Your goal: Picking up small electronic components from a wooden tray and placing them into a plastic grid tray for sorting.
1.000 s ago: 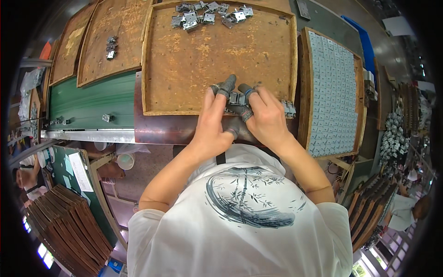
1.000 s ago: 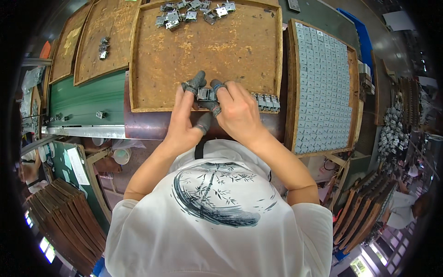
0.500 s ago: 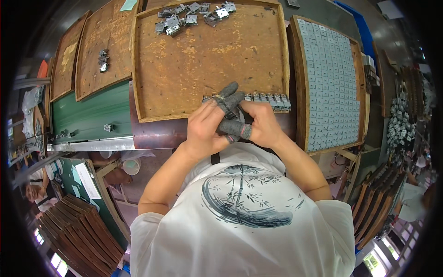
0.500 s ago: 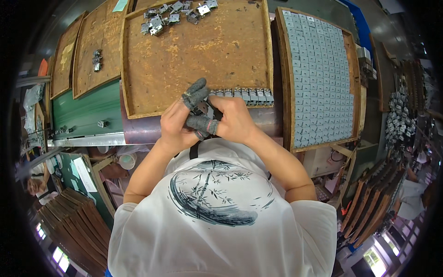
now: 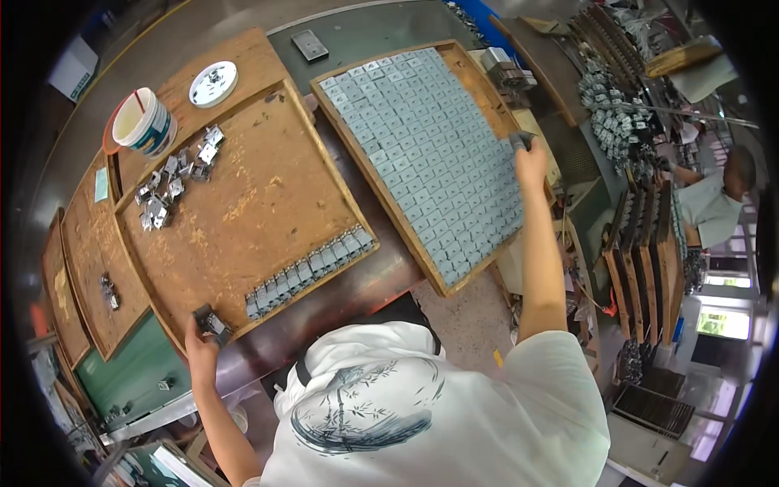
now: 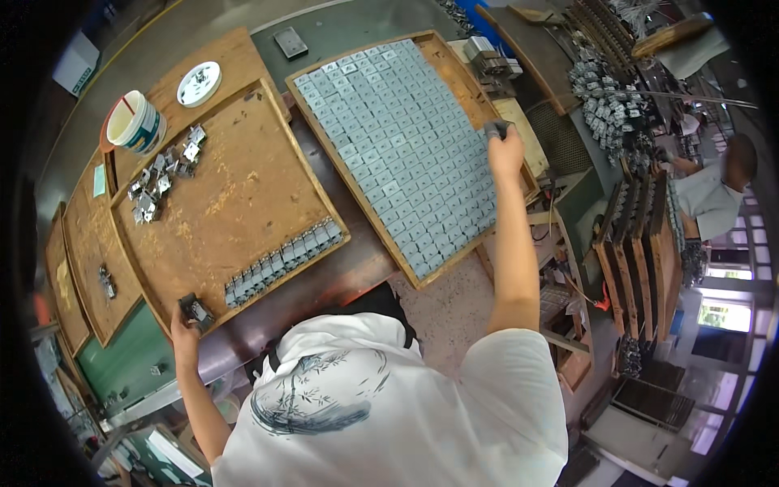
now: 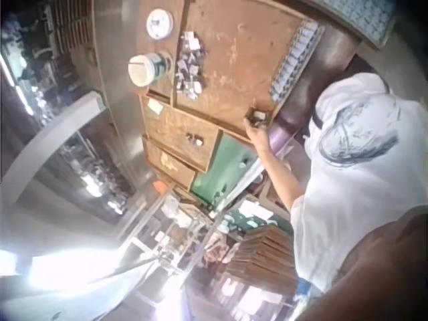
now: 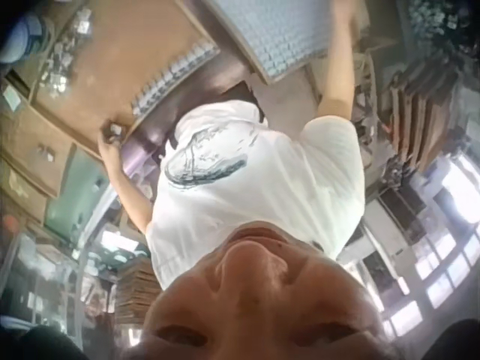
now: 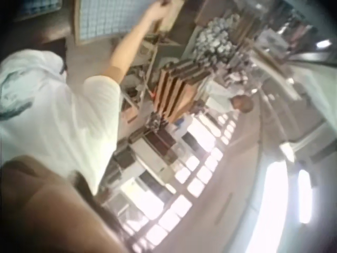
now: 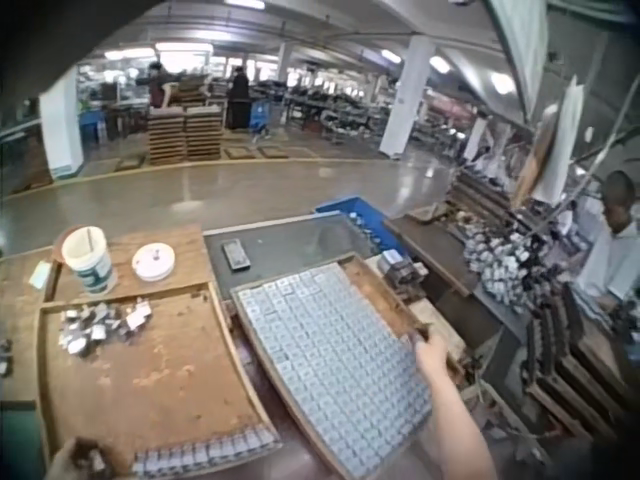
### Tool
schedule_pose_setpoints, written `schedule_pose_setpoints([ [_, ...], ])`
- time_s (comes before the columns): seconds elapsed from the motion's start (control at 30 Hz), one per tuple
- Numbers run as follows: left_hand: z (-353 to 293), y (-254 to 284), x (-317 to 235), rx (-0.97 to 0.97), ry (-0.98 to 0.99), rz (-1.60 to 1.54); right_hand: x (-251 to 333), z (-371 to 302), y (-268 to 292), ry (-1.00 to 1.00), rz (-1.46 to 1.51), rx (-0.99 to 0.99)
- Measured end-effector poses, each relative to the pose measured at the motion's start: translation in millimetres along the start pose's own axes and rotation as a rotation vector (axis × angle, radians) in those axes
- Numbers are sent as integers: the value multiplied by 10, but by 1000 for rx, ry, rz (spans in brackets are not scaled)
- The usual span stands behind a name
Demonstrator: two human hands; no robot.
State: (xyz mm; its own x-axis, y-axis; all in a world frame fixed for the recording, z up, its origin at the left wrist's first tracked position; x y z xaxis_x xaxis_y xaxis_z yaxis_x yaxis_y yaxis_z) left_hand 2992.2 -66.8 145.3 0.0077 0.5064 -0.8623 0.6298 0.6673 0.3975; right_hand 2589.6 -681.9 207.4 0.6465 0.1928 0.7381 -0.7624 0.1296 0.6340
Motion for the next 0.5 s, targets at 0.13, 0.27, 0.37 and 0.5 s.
schedule_pose_setpoints([
  [0.13,77,-37,188,100,3,40,-715,427,-254,-86,-357,235],
  [0.27,111,-253,205,229,-82,84,-933,643,-454,-75,-382,395],
  [0.37,181,-480,-100,336,55,-72,-1076,799,-357,-142,-127,481],
  [0.5,196,-434,-289,363,-279,-93,-1336,1166,-170,-224,-148,227],
])
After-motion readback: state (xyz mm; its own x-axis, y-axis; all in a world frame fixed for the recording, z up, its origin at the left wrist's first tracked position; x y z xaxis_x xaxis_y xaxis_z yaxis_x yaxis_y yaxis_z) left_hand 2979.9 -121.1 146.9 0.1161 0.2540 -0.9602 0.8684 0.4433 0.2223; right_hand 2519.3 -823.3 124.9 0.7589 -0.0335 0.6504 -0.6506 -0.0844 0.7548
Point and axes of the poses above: each hand's wrist, its own z-axis towards the middle knuckle, its own y-axis out of the back of the hand, x = y × z, the point moved 5 cm from there along z, towards the middle knuckle, and after that the axes turned 5 degrees about -y, right-handed, at the moved point
